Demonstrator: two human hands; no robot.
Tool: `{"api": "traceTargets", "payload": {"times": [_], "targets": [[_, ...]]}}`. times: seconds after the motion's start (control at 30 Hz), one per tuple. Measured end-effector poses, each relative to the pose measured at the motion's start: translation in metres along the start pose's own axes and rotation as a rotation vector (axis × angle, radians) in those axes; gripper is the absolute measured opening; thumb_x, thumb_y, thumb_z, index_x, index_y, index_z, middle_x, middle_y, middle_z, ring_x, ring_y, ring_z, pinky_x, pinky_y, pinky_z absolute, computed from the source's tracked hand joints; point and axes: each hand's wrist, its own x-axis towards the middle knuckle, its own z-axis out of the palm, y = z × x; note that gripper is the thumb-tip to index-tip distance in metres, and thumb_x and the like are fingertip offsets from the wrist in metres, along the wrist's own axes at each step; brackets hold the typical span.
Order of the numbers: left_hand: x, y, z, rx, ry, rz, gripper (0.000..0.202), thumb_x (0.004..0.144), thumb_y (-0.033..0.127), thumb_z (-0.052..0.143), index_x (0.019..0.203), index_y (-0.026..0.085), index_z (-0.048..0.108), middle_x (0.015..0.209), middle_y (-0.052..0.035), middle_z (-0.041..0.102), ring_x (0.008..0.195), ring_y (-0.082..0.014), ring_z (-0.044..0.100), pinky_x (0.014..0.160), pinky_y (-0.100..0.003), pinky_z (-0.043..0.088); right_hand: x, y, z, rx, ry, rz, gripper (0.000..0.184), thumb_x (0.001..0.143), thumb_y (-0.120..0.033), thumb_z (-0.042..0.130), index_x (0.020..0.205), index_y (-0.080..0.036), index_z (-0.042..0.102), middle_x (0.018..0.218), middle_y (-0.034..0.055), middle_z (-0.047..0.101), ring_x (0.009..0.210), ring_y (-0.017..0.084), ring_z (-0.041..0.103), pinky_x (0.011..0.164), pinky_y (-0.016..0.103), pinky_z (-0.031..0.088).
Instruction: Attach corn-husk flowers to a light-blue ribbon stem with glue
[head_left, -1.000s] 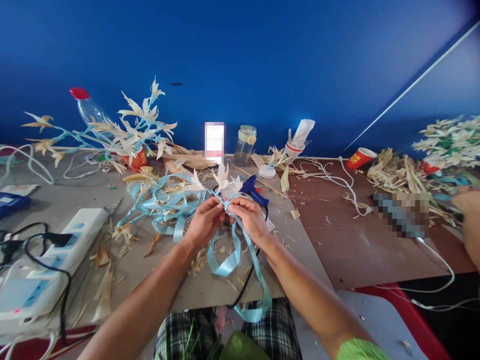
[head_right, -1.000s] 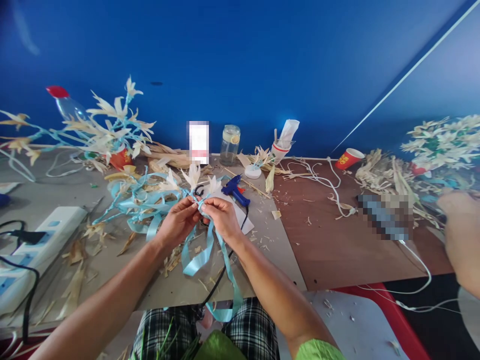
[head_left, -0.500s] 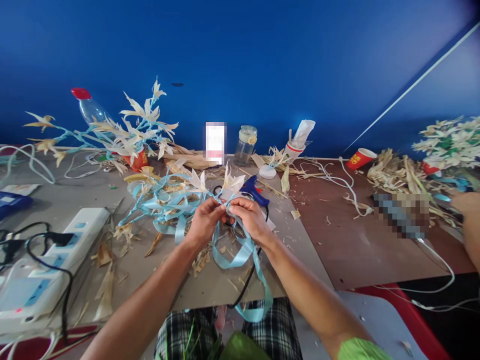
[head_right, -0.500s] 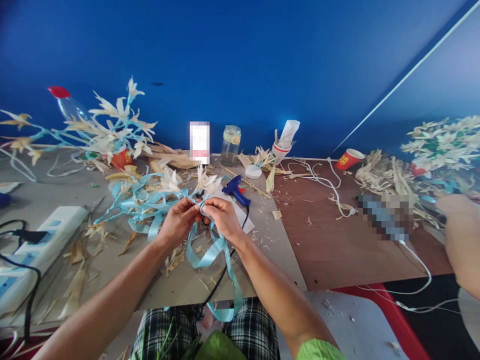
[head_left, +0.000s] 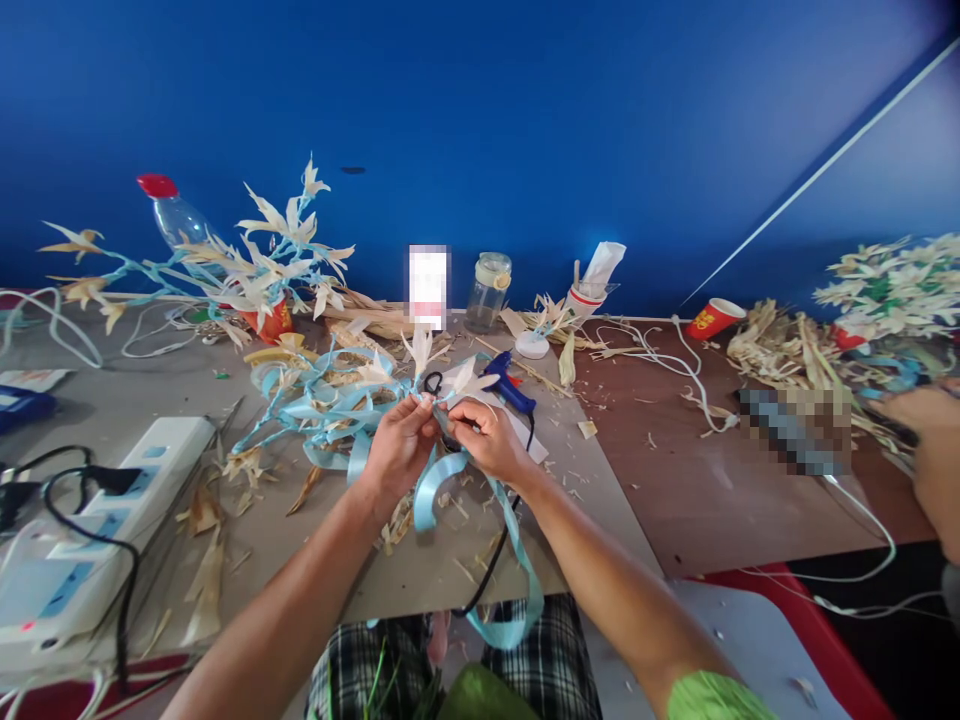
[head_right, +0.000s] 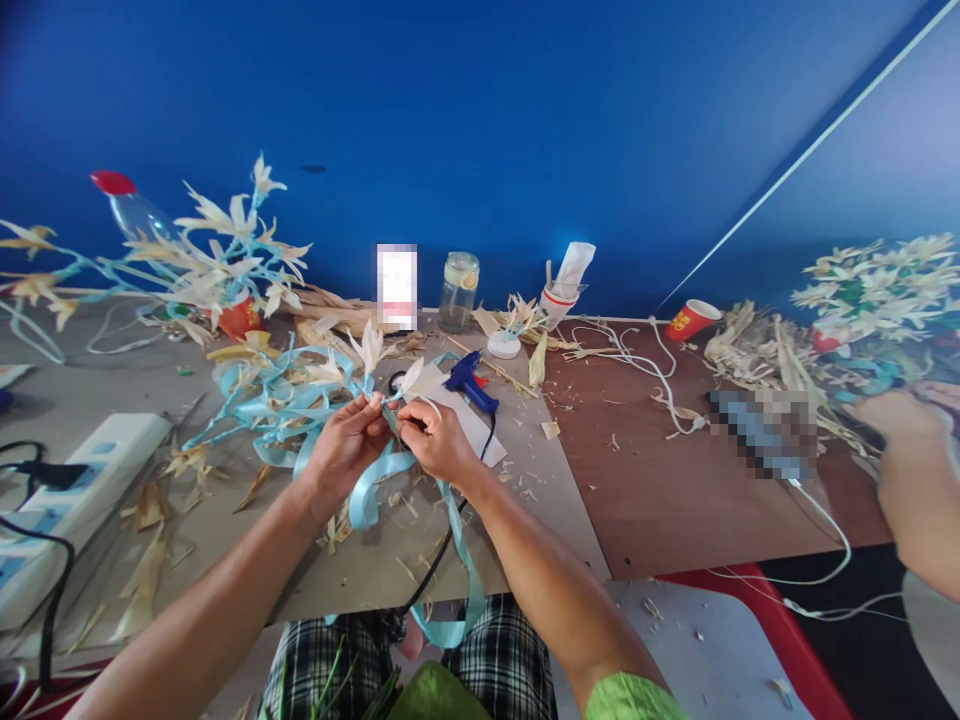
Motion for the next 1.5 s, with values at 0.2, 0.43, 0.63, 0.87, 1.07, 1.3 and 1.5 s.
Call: {"api": "traceTargets", "payload": {"times": [0.2, 0.43, 0.63, 0.87, 1.07, 1.3, 1.5], "targets": [[0.000, -0.003, 0.002, 0.123, 0.088, 0.118, 0.028, 0.061, 0.027, 0.078, 0.066, 0.013, 0.055, 0.060, 0.0019, 0.056, 0.046, -0.0016, 0.037, 0.046, -0.015, 0.029, -0.001, -0.001, 0.005, -0.001, 0.015, 0.032, 0.013, 0.075, -0.020, 0.050, 0.063, -0.018, 0.053, 0.066, -0.0007, 0.051, 0.063, 0.012, 0.045, 0.062, 0.025, 0.036], [0.004, -0.011, -0.002, 0.279, 0.095, 0.223, 0.028, 0.067, 0.032, 0.073, 0.069, 0.016, 0.050, 0.058, 0.0052, 0.051, 0.046, -0.0037, 0.036, 0.047, -0.019, 0.027, -0.002, -0.003, 0.007, 0.108, 0.039, 0.098, 0.013, 0.074, -0.020, 0.051, 0.061, -0.019, 0.052, 0.061, -0.0024, 0.046, 0.057, 0.011, 0.040, 0.055, 0.024, 0.033], [0.003, -0.001, -0.009, 0.976, 0.108, 0.401, 0.018, 0.079, 0.030, 0.058, 0.069, 0.017, 0.050, 0.053, 0.0050, 0.046, 0.050, -0.0095, 0.040, 0.052, -0.024, 0.029, -0.002, -0.005, 0.007, 0.127, 0.126, -0.031, 0.011, 0.072, -0.017, 0.053, 0.061, -0.018, 0.054, 0.076, 0.0019, 0.054, 0.072, 0.013, 0.052, 0.064, 0.025, 0.040], [0.001, -0.006, -0.011, 1.042, 0.117, 0.429, 0.020, 0.081, 0.026, 0.057, 0.066, 0.020, 0.044, 0.053, 0.0049, 0.047, 0.051, -0.0107, 0.040, 0.053, -0.024, 0.028, -0.005, -0.003, 0.008, -0.003, 0.213, -0.130, 0.014, 0.072, -0.012, 0.051, 0.060, -0.019, 0.052, 0.077, 0.0038, 0.059, 0.076, 0.015, 0.057, 0.072, 0.027, 0.044], [-0.003, -0.007, -0.010, 0.795, 0.010, 0.355, 0.019, 0.075, 0.020, 0.064, 0.061, 0.019, 0.052, 0.050, 0.0047, 0.046, 0.049, -0.0101, 0.034, 0.051, -0.024, 0.024, -0.008, -0.009, 0.005, -0.097, 0.233, -0.191, 0.013, 0.073, -0.012, 0.048, 0.064, -0.020, 0.053, 0.078, 0.0052, 0.063, 0.076, 0.016, 0.060, 0.073, 0.029, 0.047], [-0.007, -0.002, -0.004, 0.841, -0.062, 0.393, 0.015, 0.075, 0.014, 0.062, 0.062, 0.019, 0.057, 0.055, 0.0023, 0.053, 0.053, -0.0107, 0.041, 0.056, -0.023, 0.029, -0.005, -0.006, -0.001, -0.244, 0.250, -0.324, 0.017, 0.071, -0.006, 0.046, 0.069, -0.019, 0.056, 0.082, 0.0077, 0.065, 0.080, 0.017, 0.062, 0.075, 0.028, 0.048], [0.002, -0.002, -0.013, 0.651, -0.112, 0.192, 0.018, 0.076, 0.030, 0.067, 0.069, 0.017, 0.056, 0.049, 0.0028, 0.055, 0.046, -0.0101, 0.047, 0.053, -0.023, 0.035, -0.007, -0.007, -0.002, -0.263, 0.193, -0.347, 0.016, 0.074, -0.008, 0.046, 0.069, -0.020, 0.056, 0.084, 0.0073, 0.066, 0.079, 0.016, 0.062, 0.074, 0.028, 0.049]]}}
